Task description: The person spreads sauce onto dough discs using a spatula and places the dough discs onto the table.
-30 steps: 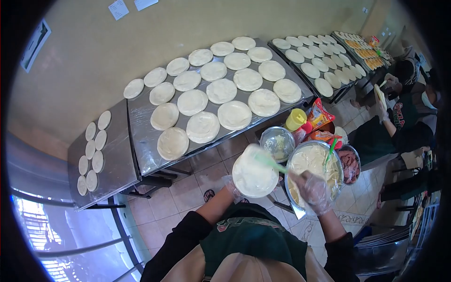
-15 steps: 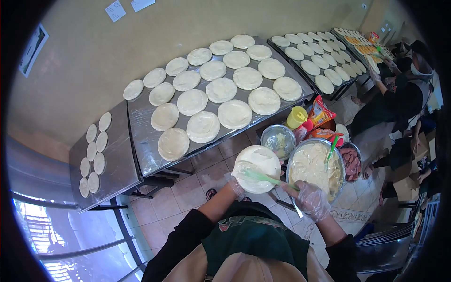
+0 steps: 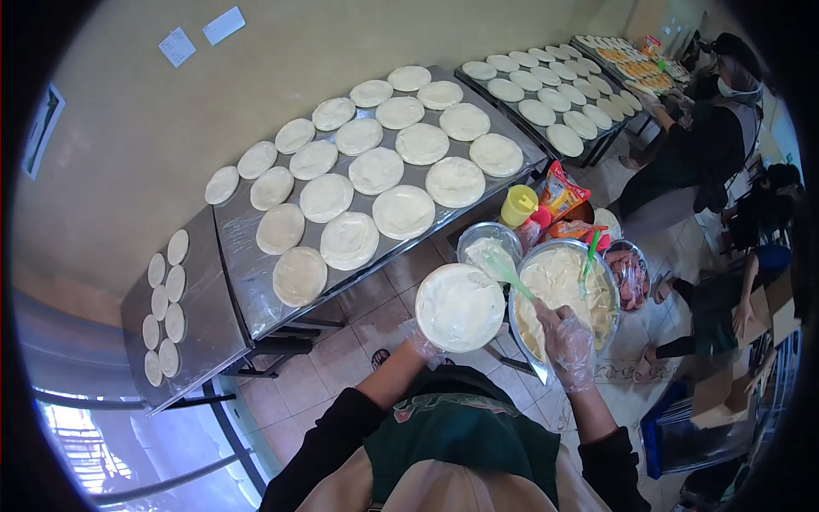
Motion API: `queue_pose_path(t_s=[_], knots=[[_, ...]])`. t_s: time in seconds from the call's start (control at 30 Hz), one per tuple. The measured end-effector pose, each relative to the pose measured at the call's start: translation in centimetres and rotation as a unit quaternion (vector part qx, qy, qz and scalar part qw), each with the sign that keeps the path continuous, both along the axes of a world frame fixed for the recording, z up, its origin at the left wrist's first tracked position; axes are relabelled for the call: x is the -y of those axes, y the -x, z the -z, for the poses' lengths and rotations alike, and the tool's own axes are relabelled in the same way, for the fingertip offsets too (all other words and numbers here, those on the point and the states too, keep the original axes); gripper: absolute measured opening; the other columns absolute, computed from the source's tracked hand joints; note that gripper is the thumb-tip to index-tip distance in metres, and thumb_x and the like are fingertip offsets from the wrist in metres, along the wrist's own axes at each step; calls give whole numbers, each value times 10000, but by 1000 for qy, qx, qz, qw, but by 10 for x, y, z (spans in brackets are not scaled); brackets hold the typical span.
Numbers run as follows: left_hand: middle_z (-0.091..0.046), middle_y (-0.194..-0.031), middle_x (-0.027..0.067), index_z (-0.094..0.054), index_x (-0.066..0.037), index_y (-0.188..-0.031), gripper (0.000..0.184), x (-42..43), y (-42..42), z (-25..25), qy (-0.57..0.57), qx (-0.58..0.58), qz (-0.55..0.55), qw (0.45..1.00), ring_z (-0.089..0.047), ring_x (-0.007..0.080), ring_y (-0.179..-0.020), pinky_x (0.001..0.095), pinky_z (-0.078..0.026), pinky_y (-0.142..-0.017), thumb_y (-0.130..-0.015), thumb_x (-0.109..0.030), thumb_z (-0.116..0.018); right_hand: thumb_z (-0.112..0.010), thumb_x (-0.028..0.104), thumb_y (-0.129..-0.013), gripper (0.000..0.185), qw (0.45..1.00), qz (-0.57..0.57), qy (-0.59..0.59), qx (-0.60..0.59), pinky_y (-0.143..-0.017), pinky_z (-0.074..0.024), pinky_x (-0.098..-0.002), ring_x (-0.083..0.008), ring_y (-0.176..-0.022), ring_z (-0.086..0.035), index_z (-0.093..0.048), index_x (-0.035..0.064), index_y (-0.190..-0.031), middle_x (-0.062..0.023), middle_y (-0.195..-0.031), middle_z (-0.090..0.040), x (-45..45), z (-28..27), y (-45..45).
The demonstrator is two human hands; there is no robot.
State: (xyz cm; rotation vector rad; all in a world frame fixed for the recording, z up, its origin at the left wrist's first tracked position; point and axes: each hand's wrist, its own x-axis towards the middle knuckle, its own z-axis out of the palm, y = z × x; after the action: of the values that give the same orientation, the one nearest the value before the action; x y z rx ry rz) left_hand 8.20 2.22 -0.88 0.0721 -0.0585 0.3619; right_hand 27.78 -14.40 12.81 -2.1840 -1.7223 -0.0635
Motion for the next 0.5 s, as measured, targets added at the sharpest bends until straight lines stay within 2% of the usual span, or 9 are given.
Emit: queue_pose_path(t_s=[0.03,0.1,0.13,0.17,0.2,0.23,0.4,0.43,0.5], knots=[[-478,-1479,84,-407,-150,-1479,589,1,-2,7,0,0,3,1000,-447,243,-1357,454,-273,-1197,-979,-446,-504,-639,65,-858,388,1000,3,0,0,-538,-500,-424,-284,-602,-604,-676,199,-1220,-92,-761,-548,6,1,3],[-478,-1472,126,-424,-152,-1471,598,4,-7,10,-214,-122,-111,963,-490,337,-1316,542,-380,-1124,-994,-511,-412,-650,61,-848,409,999,-41,18,-15,-551,-504,-428,-286,-618,-611,-669,211,-1228,-94,-765,-552,20,5,11],[-478,-1472,126,-424,-152,-1471,598,5,-7,6,-215,-122,-106,963,-490,337,-1316,542,-380,-1124,-994,-511,-412,-650,61,-848,409,999,-37,17,-15,-551,-504,-428,-286,-618,-611,-669,211,-1228,-94,-765,-552,25,7,14],[-478,-1473,122,-428,-155,-1468,599,6,-7,1,-84,-83,-49,992,-488,335,-1318,547,-376,-1127,-991,-516,-417,-654,60,-845,413,999,-39,14,-7,-552,-503,-428,-288,-621,-611,-667,212,-1229,-97,-764,-554,28,11,16],[-477,-1474,117,-433,-158,-1465,600,7,-7,0,50,-44,8,998,-486,332,-1320,553,-371,-1129,-987,-520,-423,-657,60,-842,418,999,-42,10,2,-553,-502,-427,-289,-623,-611,-665,214,-1230,-100,-763,-555,30,15,16],[-477,-1474,117,-433,-158,-1465,600,7,-9,4,49,-44,12,998,-486,332,-1320,553,-371,-1129,-987,-520,-423,-659,54,-839,400,999,-30,-12,4,-554,-500,-426,-293,-631,-612,-669,207,-1208,-105,-764,-561,29,19,15],[-434,-1515,111,-362,-136,-1504,607,9,-17,54,-165,-140,-30,976,-457,276,-1359,464,-368,-1149,-1004,-475,-426,-659,65,-854,342,998,43,-5,-34,-547,-494,-431,-305,-620,-613,-674,181,-1175,-110,-773,-578,27,10,5],[-434,-1515,111,-362,-136,-1504,607,9,-16,41,-166,-140,-28,976,-457,276,-1359,464,-368,-1149,-1004,-475,-426,-657,70,-861,325,996,70,3,-49,-544,-492,-433,-307,-616,-614,-674,173,-1168,-112,-776,-584,27,8,4],[-439,-1510,113,-356,-135,-1506,594,11,-12,23,25,-87,7,996,-464,285,-1353,483,-384,-1135,-1011,-459,-415,-654,75,-866,324,997,56,-8,-43,-542,-491,-435,-310,-613,-615,-673,171,-1175,-113,-776,-585,32,11,6]])
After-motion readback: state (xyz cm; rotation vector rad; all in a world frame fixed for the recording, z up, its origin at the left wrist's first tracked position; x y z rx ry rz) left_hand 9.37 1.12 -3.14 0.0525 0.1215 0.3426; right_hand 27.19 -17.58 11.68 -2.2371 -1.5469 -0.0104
